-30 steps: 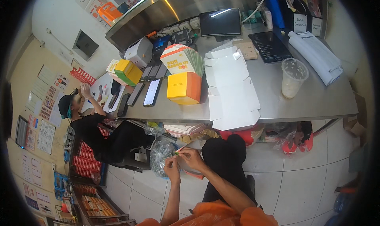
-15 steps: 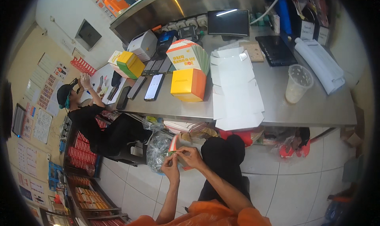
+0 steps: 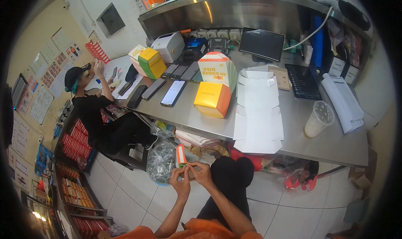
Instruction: The person folds cardboard food boxes and stacks them on a counter by hand.
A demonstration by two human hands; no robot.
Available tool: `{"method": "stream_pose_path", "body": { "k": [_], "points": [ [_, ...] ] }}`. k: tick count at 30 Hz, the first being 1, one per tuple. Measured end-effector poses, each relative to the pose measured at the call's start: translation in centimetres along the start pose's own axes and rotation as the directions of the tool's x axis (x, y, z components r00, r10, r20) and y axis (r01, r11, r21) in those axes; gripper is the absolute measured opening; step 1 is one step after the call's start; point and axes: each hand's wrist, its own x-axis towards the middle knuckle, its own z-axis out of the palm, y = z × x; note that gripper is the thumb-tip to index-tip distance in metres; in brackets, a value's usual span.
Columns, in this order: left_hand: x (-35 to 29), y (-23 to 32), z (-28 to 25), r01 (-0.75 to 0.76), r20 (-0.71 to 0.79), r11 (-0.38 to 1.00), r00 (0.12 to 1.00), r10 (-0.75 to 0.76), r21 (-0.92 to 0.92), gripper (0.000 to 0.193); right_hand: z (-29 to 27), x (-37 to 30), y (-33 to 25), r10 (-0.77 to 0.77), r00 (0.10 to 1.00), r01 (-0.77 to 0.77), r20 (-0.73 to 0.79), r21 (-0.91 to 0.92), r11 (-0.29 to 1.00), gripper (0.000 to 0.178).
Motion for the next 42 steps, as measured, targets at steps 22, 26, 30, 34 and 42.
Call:
{"method": "stream_pose_path", "body": {
  "k": [22,26,30,34,42],
  "points": [
    [0.5,0.0,-0.6,0.017,0.006,0.986,1.0,-0.019,0.167,0.007,0.7,0.6,-0.6,-0.189,0.982,0.188,0.006,-0.145,0.972,0.01],
    [0.2,-0.1,-0.3,0.022,0.03,1.0,0.999,-0.022,-0.003,0.007,0.8,0.7,0.4,-0.129,0.991,0.128,-0.021,-0.05,0.99,0.011],
    [0.2,-0.2,0.1,0.09,0.014,0.992,0.996,-0.089,-0.085,0.007,0.6,0.3,1.1,0.005,1.0,-0.005,0.019,0.005,1.0,0.009],
    [1.0,-0.7,0.3,0.113,0.048,0.99,0.993,-0.109,-0.082,0.007,0.3,0.3,2.8,0.06,0.997,-0.062,0.047,0.06,0.996,0.011],
    [2.1,-1.4,-0.1,0.012,-0.002,1.0,1.0,-0.012,0.015,0.015,0.5,0.0,1.0,0.143,0.983,-0.175,0.112,0.375,0.911,0.019]
  ]
}}
